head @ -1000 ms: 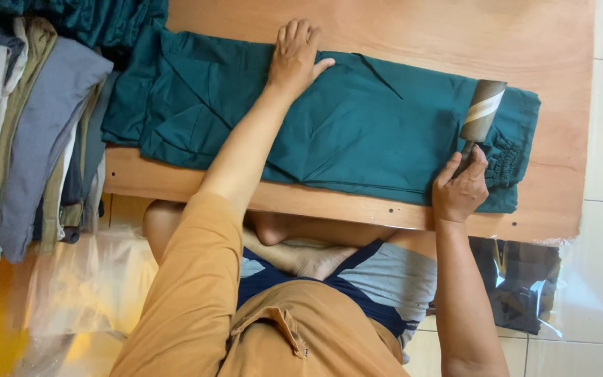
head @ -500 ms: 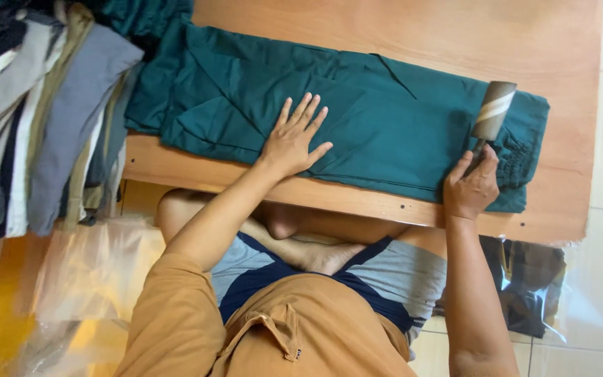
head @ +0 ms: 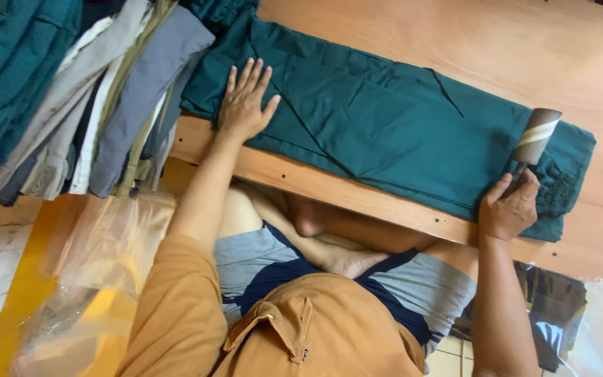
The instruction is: The person folds a pair of green trousers on a wooden table, using a lint roller to smooth the fabric. They then place the folded trousers into a clear plastic bag and set it aside.
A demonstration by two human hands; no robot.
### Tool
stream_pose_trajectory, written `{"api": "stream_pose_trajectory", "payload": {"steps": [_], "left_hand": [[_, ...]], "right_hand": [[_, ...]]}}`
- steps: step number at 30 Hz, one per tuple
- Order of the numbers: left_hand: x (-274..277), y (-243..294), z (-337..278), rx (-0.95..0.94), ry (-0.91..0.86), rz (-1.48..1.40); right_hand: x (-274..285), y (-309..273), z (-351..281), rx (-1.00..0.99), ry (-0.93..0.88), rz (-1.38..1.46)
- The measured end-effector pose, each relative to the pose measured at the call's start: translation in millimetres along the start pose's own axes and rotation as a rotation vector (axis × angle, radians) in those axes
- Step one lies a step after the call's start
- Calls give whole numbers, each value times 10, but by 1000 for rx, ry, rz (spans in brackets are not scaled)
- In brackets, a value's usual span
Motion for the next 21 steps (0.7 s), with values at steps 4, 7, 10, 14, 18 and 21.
{"api": "stream_pose_trajectory", "payload": {"steps": [4, 7, 10, 14, 18, 21], "left_hand": [[-28, -13, 26, 37, 5, 4], [-60, -61, 17, 58, -5, 11], [-33, -46, 8, 48, 40, 7], [-51, -44, 19, 98, 9, 14], [-136, -119, 10, 113, 35, 71], [-112, -92, 21, 125, 48, 40]], "right_hand": [[17, -207, 38, 9, -37, -23], [42, -910, 178, 84, -155, 209], [-218, -1826, 153, 159, -519, 208], [-265, -3060, 121, 422, -345, 344], [-661, -3673, 89, 536, -325, 312], [-936, -3435, 409, 493, -201, 181]]}}
Point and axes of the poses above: each hand's wrist, its own z-axis towards the middle knuckle, its own x-axis out of the back of the hand, y = z × x, the point moved 9 cm from there along z, towards the middle knuckle, and after that the axes turned 7 degrees about -z, right-handed, at the moved point
